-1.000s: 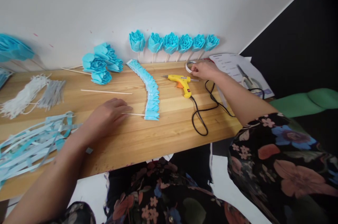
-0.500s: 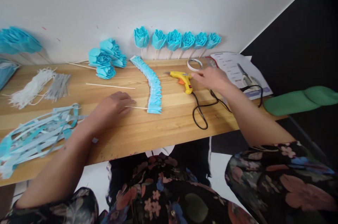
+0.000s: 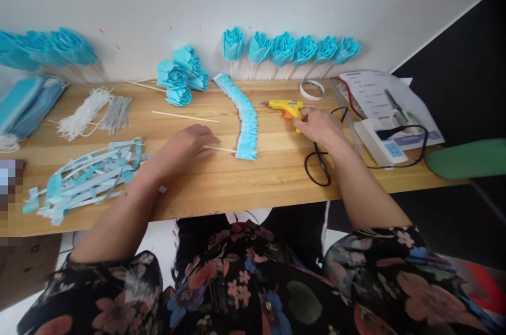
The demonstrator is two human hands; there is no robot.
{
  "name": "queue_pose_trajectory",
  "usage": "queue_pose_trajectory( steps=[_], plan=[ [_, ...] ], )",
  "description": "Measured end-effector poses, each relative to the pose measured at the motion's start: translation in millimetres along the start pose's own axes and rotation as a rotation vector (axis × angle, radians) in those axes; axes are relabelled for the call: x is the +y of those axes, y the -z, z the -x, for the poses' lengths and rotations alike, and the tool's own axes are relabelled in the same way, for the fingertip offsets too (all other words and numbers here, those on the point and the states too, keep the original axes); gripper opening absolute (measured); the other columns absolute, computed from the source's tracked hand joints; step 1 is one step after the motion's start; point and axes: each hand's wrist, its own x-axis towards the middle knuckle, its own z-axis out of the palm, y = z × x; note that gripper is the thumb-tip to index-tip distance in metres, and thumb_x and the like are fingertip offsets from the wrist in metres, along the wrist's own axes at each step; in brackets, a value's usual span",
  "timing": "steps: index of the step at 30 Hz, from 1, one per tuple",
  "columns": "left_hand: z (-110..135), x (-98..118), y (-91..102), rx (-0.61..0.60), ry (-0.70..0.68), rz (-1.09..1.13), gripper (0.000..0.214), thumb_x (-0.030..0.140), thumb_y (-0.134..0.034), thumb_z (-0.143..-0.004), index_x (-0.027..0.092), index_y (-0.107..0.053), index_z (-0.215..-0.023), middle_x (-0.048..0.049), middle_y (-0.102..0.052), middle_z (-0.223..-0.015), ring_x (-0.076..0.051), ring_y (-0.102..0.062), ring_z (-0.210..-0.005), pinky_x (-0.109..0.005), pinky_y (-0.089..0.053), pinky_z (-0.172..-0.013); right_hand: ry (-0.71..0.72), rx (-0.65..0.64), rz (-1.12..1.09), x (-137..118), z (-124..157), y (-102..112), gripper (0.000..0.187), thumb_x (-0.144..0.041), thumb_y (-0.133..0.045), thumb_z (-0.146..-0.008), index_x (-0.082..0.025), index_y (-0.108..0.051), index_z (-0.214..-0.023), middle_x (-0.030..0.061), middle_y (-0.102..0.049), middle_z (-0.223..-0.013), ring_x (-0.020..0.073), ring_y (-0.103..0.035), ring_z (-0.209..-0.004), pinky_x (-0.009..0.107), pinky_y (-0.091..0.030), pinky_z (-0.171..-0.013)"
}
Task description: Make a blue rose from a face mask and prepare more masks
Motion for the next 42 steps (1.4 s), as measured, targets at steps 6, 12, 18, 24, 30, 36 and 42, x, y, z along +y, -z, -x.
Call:
queue_pose_trajectory(
  steps=[6,12,18,24,30,36,42],
  plan=[
    [0,-3,-2.4,0.012,-0.013,-0.008,0.025,0.026,-0.050,-0.098,0.016,-0.072,-0.106,-0.0131,-0.068,-0.111,-0.026,-0.063,-0.102,-0.041,-0.052,-0.090,0.005,0.184,0.015,-8,5,26,0.044,-0.050,-0.055,-0.095,-0.013,-0.074,-0.109,0.0227,-0.074,-0.097,0.0373,-0.069,-0.096,0.044,-0.048,-0.076],
    [0,1,0.1,0.018,0.017,-0.020,0.025,0.025,-0.048,-0.098,0.016,-0.071,-0.096,-0.0117,-0.068,-0.106,-0.024,-0.063,-0.096,-0.037,-0.051,-0.085,0.462,0.291,-0.344,-40,11,36,0.026,-0.039,-0.053,-0.097,-0.023,-0.074,-0.094,0.0086,-0.076,-0.094,0.0260,-0.068,-0.086,0.037,-0.045,-0.075],
    [-4,3,1.6,-0.002,0.035,0.004,0.027,0.023,-0.046,-0.100,0.016,-0.069,-0.089,-0.0096,-0.068,-0.096,-0.021,-0.061,-0.089,-0.034,-0.047,-0.081,0.594,0.391,-0.428,-43,-1,0,0.028,-0.037,-0.051,-0.098,-0.023,-0.071,-0.085,0.0056,-0.073,-0.082,0.0216,-0.064,-0.077,0.034,-0.042,-0.070],
    [-7,1,0.3,-0.033,0.043,-0.029,0.030,0.024,-0.041,-0.102,0.016,-0.068,-0.091,-0.0098,-0.066,-0.092,-0.022,-0.059,-0.088,-0.034,-0.045,-0.081,0.543,0.420,-0.437,-30,0,-6,0.031,-0.041,-0.048,-0.100,-0.025,-0.070,-0.086,0.0060,-0.073,-0.083,0.0226,-0.064,-0.077,0.035,-0.043,-0.070],
    [-8,3,0.2,-0.028,0.053,-0.036,0.027,0.019,-0.039,-0.101,0.017,-0.065,-0.095,-0.0094,-0.066,-0.093,-0.022,-0.059,-0.086,-0.033,-0.045,-0.078,0.456,0.208,-0.373,-40,13,10,0.037,-0.046,-0.041,-0.101,-0.028,-0.072,-0.094,0.0074,-0.073,-0.094,0.0262,-0.065,-0.095,0.036,-0.046,-0.078],
    [-6,3,-0.4,-0.018,0.099,0.024,0.027,0.016,-0.037,-0.099,0.018,-0.064,-0.097,-0.0074,-0.063,-0.094,-0.019,-0.060,-0.083,-0.029,-0.045,-0.073,0.483,0.187,-0.375,-47,17,7,0.037,-0.045,-0.042,-0.101,-0.027,-0.073,-0.093,0.0063,-0.071,-0.090,0.0259,-0.065,-0.094,0.037,-0.045,-0.082],
    [-7,5,0.2,-0.012,0.100,0.060,0.027,0.019,-0.038,-0.100,0.018,-0.065,-0.096,-0.0074,-0.064,-0.094,-0.020,-0.061,-0.085,-0.030,-0.047,-0.077,0.336,0.270,-0.328,-23,7,21,0.040,-0.045,-0.039,-0.102,-0.026,-0.074,-0.101,0.0092,-0.074,-0.098,0.0281,-0.065,-0.096,0.038,-0.045,-0.080]
  ],
)
